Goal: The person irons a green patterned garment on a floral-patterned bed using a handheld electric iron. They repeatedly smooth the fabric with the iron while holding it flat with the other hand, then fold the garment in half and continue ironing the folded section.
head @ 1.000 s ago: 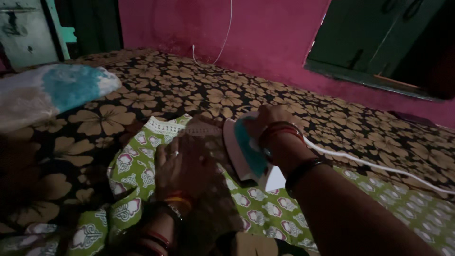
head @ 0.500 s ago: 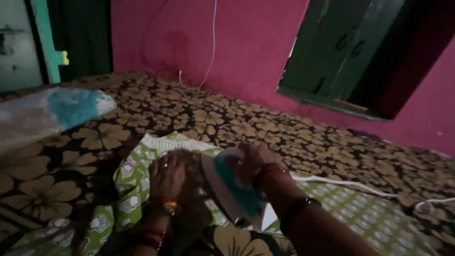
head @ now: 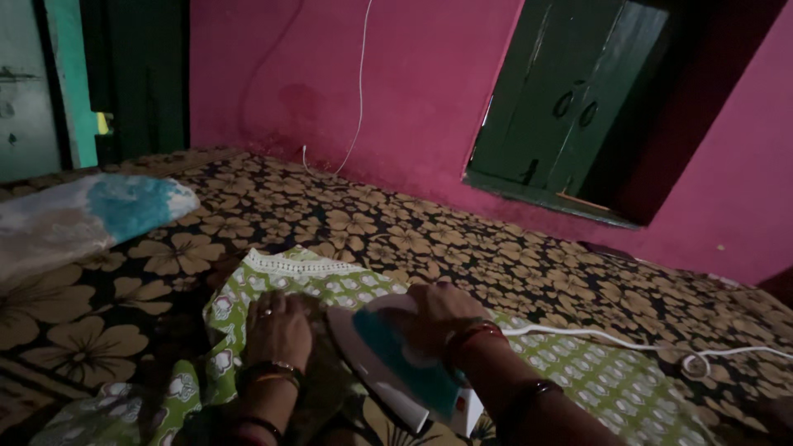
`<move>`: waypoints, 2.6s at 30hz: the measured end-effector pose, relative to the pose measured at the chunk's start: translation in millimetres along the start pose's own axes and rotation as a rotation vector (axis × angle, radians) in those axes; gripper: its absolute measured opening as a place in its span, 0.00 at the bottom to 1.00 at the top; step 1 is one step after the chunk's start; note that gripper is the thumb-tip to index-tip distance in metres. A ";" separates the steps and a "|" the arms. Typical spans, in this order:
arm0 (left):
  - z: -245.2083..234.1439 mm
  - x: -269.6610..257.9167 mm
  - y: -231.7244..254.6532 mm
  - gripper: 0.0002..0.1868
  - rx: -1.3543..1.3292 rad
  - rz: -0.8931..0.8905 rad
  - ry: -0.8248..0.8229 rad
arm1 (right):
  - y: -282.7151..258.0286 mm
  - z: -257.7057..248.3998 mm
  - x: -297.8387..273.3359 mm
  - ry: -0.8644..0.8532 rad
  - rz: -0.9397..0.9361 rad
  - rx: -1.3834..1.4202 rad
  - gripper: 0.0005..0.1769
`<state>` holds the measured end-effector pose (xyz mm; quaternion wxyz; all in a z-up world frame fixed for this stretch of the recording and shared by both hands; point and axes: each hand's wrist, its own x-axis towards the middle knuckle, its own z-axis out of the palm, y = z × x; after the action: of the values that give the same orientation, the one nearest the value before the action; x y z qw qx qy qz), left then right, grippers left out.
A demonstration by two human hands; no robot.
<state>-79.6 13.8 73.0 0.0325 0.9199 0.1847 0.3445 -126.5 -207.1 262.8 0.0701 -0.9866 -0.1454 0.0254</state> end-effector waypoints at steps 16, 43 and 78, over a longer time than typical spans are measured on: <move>181.6 36.8 -44.1 0.20 0.432 0.079 0.168 | -33.5 30.7 87.7 0.158 0.066 -0.054 0.37; 79.6 24.7 -34.0 0.35 -0.407 -0.227 0.217 | -43.4 7.5 35.2 -0.017 0.013 -0.013 0.31; 10.9 28.6 -57.0 0.34 -0.794 -0.407 0.557 | -61.3 18.9 68.8 -0.006 -0.304 -0.011 0.31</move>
<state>-70.8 77.8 71.8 0.3946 0.6556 0.2163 0.6064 -79.4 -126.5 250.9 0.0673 -0.9534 -0.2936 0.0164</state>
